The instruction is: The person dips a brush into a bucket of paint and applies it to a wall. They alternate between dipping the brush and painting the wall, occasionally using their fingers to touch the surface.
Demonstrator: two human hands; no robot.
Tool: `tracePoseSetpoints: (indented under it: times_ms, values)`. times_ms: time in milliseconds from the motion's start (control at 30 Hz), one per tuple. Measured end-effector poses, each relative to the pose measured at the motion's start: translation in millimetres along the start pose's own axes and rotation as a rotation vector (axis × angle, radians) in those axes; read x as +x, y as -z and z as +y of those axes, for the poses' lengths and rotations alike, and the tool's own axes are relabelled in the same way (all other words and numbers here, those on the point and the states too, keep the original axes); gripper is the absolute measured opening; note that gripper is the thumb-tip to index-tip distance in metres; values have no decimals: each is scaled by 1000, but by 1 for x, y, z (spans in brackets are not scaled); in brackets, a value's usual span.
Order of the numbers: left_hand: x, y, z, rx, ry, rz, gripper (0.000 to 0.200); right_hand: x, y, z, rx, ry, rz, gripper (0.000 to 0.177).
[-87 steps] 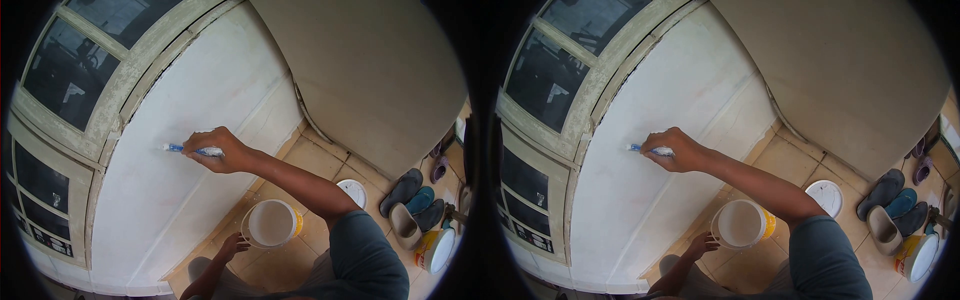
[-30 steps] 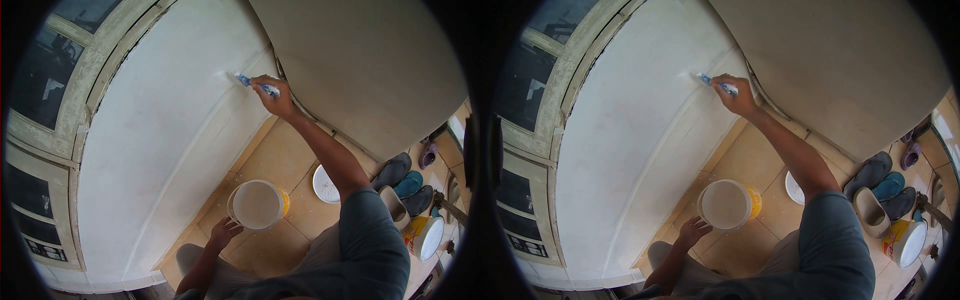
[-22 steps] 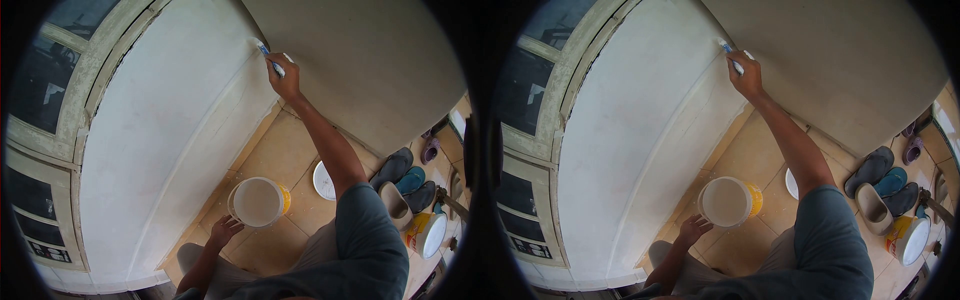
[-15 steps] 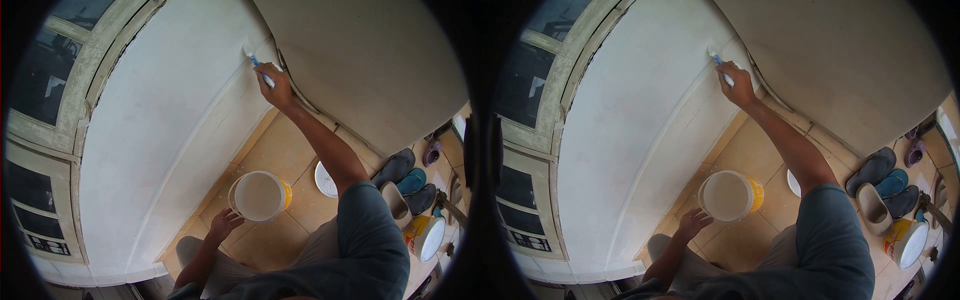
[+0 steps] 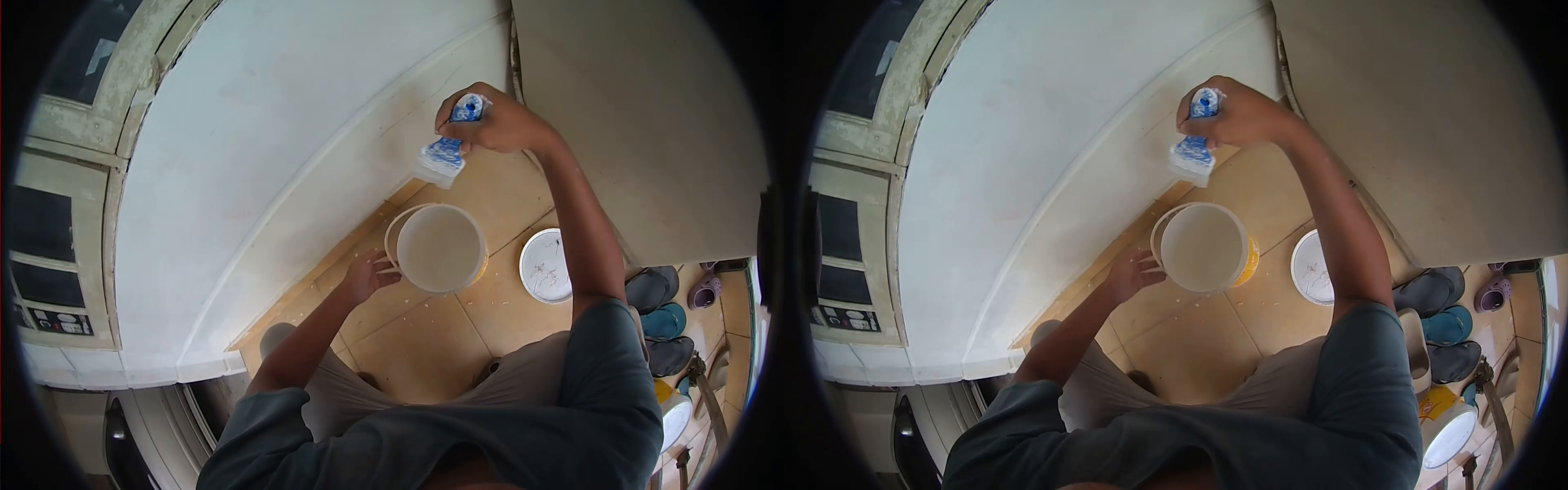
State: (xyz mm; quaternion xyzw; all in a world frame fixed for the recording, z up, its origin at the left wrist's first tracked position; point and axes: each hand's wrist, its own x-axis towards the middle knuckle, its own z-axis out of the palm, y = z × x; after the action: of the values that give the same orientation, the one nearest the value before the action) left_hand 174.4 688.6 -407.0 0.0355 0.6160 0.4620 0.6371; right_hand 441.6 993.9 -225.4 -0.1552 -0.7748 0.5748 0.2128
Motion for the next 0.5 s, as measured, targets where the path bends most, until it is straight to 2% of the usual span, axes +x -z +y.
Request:
tracePoseSetpoints:
  times_ms: [67,133,200,333,433,467,500]
  values:
    - [5,-8,14,112,-22,12,58,3,3,-4,-73,-88,-81,16]
    - [-8,-11,29,252,51,129,63,6,-1,-5,-106,-171,-130,15]
    - [-9,-8,51,400,93,163,66,21,-8,-8,-172,-154,-249,15]
    - [-28,8,77,564,9,101,66,24,-81,14,-278,-275,-489,15]
    - [-46,-1,85,682,-65,106,63,17,-141,72,-548,-256,-625,18]
    - [-53,-8,87,739,-80,100,63,10,-158,94,-592,-268,-595,19]
    - [-55,-13,90,959,-145,33,60,4,-169,114,-645,-277,-569,19]
